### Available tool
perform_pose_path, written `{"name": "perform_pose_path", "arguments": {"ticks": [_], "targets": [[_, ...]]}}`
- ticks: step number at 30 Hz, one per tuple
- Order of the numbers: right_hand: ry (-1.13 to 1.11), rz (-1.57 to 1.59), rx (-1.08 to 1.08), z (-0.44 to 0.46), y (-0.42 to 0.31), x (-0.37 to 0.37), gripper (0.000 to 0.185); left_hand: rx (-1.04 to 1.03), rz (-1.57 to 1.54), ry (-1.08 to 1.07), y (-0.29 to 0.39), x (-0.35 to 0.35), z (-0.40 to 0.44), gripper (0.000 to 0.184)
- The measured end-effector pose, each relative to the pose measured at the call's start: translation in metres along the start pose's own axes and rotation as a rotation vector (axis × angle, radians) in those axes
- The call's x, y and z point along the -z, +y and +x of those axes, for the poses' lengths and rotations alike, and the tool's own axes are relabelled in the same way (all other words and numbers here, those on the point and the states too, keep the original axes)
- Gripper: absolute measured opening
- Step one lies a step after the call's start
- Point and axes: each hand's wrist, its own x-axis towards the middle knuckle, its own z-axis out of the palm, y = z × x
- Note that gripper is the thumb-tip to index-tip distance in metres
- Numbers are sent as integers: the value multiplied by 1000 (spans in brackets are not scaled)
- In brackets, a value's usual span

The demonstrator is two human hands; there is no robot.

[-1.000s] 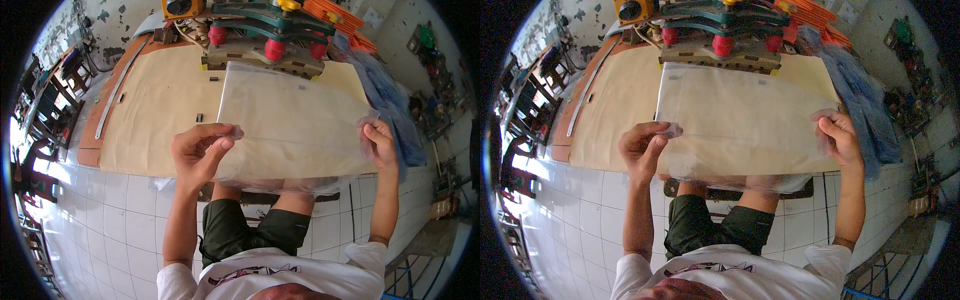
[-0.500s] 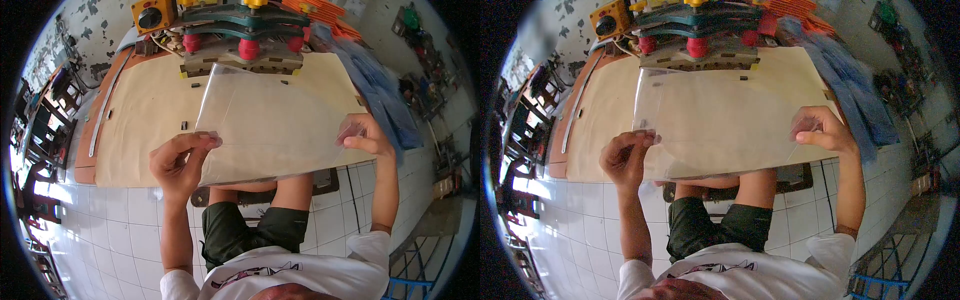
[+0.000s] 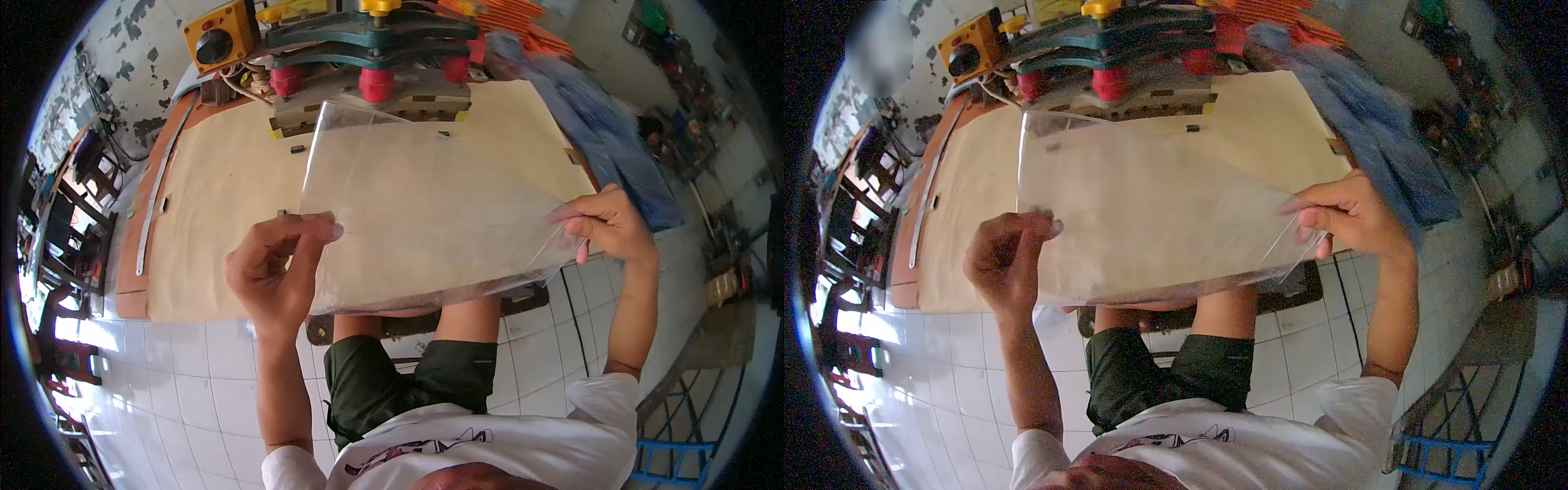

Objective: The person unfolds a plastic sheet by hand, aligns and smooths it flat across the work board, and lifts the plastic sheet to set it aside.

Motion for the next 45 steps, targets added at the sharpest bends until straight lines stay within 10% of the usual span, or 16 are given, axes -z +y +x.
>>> {"name": "perform_pose_path", "arguments": {"ticks": [19,38,45], "targets": [[363,206,-27,-74,21,93,39,236,-500,-191,-17,-70,6,76],[1300,446,-36,-130,160,289,47,457,-5,-586,-49,-95,-28,66],[827,951,362,-85,335,403,36,284,307,-660,-41,-104,-21,43]]}}
